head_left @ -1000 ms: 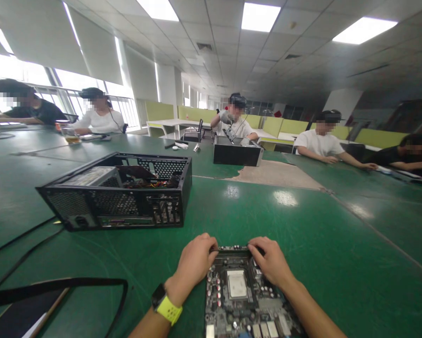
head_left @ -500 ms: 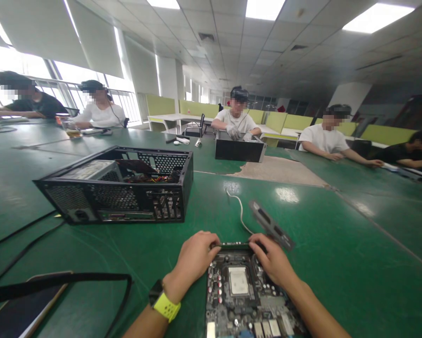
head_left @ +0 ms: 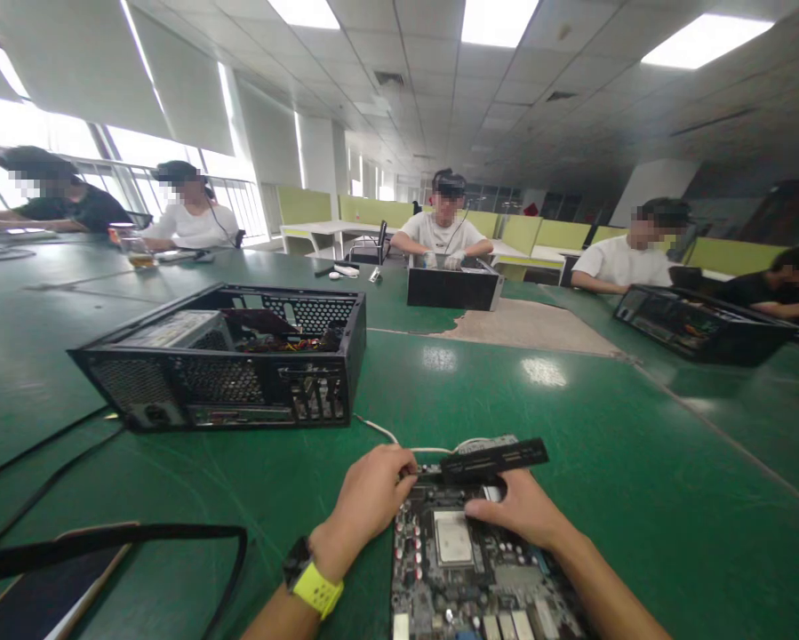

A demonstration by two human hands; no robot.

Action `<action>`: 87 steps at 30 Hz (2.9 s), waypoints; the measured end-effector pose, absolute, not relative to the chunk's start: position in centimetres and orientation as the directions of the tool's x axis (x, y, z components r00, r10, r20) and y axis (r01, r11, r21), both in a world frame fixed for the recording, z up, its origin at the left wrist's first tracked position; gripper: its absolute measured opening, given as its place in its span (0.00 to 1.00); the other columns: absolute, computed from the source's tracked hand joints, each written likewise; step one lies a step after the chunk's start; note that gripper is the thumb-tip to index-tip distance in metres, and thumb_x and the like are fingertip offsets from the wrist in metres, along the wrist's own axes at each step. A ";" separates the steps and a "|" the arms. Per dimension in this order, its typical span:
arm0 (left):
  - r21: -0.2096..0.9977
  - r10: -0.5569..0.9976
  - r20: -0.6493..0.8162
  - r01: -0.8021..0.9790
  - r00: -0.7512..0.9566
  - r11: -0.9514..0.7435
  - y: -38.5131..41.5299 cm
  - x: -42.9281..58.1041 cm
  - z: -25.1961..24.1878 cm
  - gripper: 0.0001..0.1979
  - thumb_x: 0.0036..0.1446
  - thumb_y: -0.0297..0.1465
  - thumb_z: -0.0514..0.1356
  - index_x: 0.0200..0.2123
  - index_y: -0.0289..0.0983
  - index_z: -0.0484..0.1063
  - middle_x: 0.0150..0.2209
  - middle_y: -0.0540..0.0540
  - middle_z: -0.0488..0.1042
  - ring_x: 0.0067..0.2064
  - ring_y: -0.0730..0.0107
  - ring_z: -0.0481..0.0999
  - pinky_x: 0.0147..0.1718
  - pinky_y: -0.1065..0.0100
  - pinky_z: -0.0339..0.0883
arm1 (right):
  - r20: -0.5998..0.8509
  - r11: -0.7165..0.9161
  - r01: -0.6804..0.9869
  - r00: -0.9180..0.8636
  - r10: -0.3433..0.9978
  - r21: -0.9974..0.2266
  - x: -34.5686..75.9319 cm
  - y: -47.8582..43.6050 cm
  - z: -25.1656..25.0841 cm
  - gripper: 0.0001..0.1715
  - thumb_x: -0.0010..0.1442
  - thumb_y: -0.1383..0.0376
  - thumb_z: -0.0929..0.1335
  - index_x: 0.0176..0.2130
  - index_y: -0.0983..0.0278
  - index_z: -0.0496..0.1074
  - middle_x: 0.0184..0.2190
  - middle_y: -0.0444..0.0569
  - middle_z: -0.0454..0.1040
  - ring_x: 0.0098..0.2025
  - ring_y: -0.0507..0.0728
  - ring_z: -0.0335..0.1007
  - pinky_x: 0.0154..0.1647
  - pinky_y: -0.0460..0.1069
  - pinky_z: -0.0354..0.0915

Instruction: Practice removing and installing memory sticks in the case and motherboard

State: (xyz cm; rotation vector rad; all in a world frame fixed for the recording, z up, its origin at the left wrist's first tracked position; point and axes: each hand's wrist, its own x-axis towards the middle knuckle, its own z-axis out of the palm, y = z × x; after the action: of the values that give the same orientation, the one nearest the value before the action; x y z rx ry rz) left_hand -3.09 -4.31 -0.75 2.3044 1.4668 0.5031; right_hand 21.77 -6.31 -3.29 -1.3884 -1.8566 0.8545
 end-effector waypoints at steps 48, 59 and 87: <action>0.494 0.917 0.143 0.776 0.374 -0.393 -4.8 -3.3 -1.1 0.05 0.53 0.29 0.57 0.32 0.42 0.72 0.34 0.51 0.73 0.39 0.68 0.71 0.36 0.70 0.59 | 0.221 0.275 0.857 -0.194 0.956 -0.435 19.0 -6.4 -4.0 0.21 0.60 0.54 0.63 0.46 0.60 0.75 0.48 0.51 0.74 0.51 0.62 0.67 0.56 0.58 0.56; 0.504 0.894 0.141 0.746 0.426 -0.435 -4.6 -3.5 -1.0 0.05 0.56 0.29 0.55 0.34 0.41 0.70 0.35 0.50 0.72 0.40 0.69 0.69 0.38 0.71 0.59 | 0.247 0.275 0.708 -0.145 0.958 -0.650 19.9 -6.0 -3.8 0.13 0.55 0.62 0.65 0.38 0.61 0.77 0.42 0.50 0.77 0.45 0.59 0.71 0.51 0.54 0.61; 0.482 0.899 0.106 0.769 0.424 -0.420 -4.3 -4.5 -0.9 0.12 0.55 0.34 0.58 0.43 0.41 0.71 0.41 0.47 0.72 0.45 0.64 0.69 0.43 0.68 0.61 | 0.264 0.267 0.809 -0.144 0.954 -0.523 18.5 -8.1 -1.7 0.21 0.60 0.55 0.63 0.48 0.62 0.73 0.50 0.54 0.72 0.53 0.63 0.65 0.56 0.58 0.58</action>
State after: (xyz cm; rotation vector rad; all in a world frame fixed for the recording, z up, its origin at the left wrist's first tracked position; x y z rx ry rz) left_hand -4.49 -4.26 -0.86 2.3230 1.4281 0.5003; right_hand 18.52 -8.13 -1.75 -1.5863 -1.9984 0.3460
